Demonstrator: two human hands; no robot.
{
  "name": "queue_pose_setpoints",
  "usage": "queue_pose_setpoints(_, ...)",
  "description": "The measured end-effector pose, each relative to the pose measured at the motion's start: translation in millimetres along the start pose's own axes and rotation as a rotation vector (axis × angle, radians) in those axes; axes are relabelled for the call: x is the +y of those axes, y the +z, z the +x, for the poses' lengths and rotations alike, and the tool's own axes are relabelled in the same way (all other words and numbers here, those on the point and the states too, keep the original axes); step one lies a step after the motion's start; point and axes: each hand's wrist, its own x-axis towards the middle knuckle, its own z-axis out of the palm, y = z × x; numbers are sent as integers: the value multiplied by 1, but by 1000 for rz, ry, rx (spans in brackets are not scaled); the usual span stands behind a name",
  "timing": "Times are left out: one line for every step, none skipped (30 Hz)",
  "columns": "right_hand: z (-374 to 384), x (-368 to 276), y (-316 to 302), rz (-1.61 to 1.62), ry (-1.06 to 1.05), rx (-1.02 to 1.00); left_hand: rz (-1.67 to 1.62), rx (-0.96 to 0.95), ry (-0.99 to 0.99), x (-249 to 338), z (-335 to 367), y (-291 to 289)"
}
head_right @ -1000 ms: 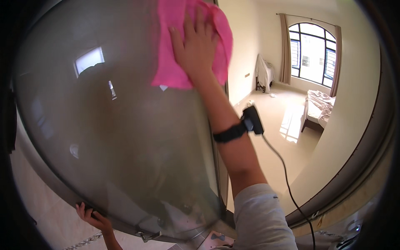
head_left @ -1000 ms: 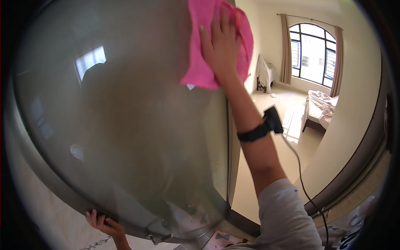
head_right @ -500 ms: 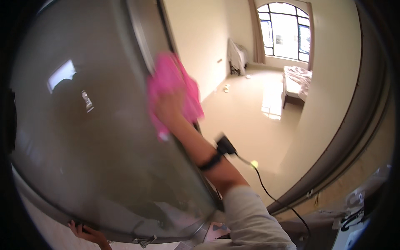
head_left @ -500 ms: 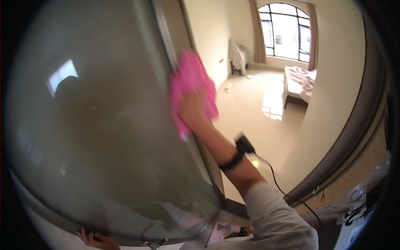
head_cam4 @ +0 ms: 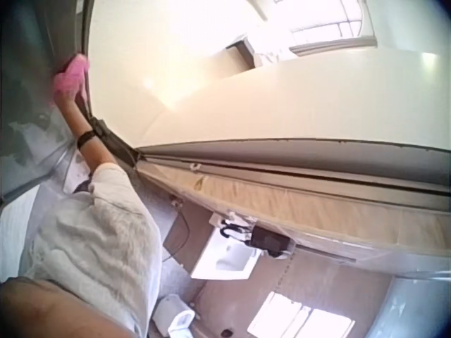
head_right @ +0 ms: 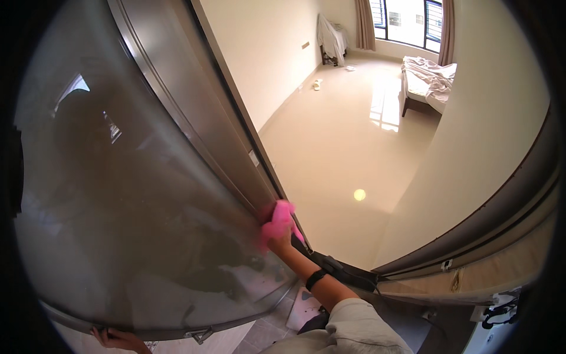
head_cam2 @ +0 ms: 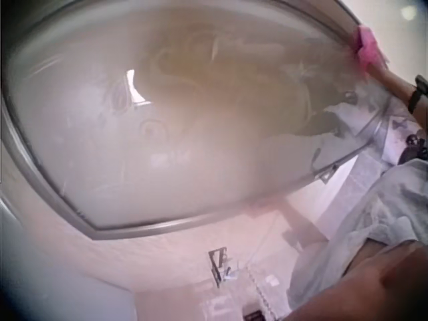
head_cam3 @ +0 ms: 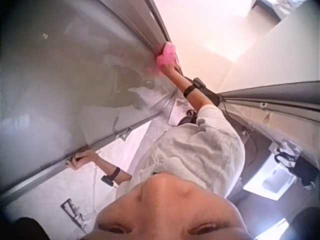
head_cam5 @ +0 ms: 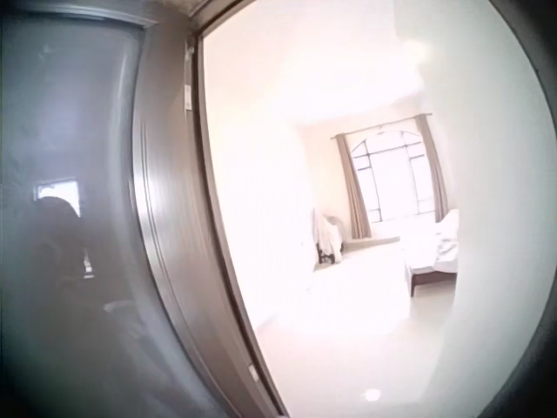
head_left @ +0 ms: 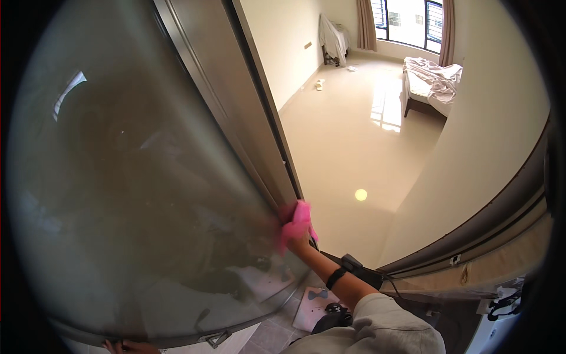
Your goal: Cleaning the glass shower door and the bathroom sink with a pink cloth.
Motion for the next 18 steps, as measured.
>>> queue_pose_setpoints(0, -16, 11, 38, -10, -29, 66, -73, -80, -28, -18, -21)
queue_pose_setpoints(9, -29, 21, 79, 98, 159, 115, -150, -179, -41, -35, -30)
queue_pose_setpoints(19, -40, 31, 110, 215, 346, 135, -155, -175, -37, -37, -29)
queue_pose_setpoints(38, -54, 40, 242, -551, 672, 90, -131, -197, -28, -33, -19)
queue_pose_setpoints(49, -84, 34, 43, -686, 607, 72, -114, -213, -27, -30, -19)
queue_pose_setpoints(53, -127, 25, -151, -819, 534, 81, -124, -209, -29, -28, -24)
queue_pose_setpoints(60, -160, 21, -271, -674, 370, 61, -126, -215, -25, -25, -20)
queue_pose_setpoints(61, -189, 21, -387, -528, 204, 55, -140, -231, -16, -22, -17)
queue_pose_setpoints(59, -233, 26, -217, -596, 237, 72, -153, -225, -14, -18, -17)
queue_pose_setpoints(48, -276, 37, -41, -661, 267, 57, -152, -247, -14, -19, -17)
queue_pose_setpoints(21, -313, 49, -58, -695, 271, 44, -150, -268, -18, -20, -19)
queue_pose_setpoints(-11, -335, 61, -77, -731, 280, 7, -164, -288, -22, -21, -19)
queue_pose_setpoints(-46, -323, 83, -184, -808, 91, -17, -181, -290, -26, -22, -20)
queue_pose_setpoints(-89, -289, 109, -294, -882, -98, -35, -174, -280, -25, -18, -21)
queue_pose_setpoints(-133, -241, 137, -384, -930, -346, -62, -168, -270, -22, -14, -19)
queue_pose_setpoints(-164, -201, 157, -316, -1021, -562, -116, -171, -278, -21, -13, -18)
queue_pose_setpoints(-186, -185, 159, 39, -610, -956, -158, -177, -288, -24, -13, -22)
queue_pose_setpoints(-197, -169, 154, 377, -145, -1282, -225, -178, -316, -20, -12, -23)
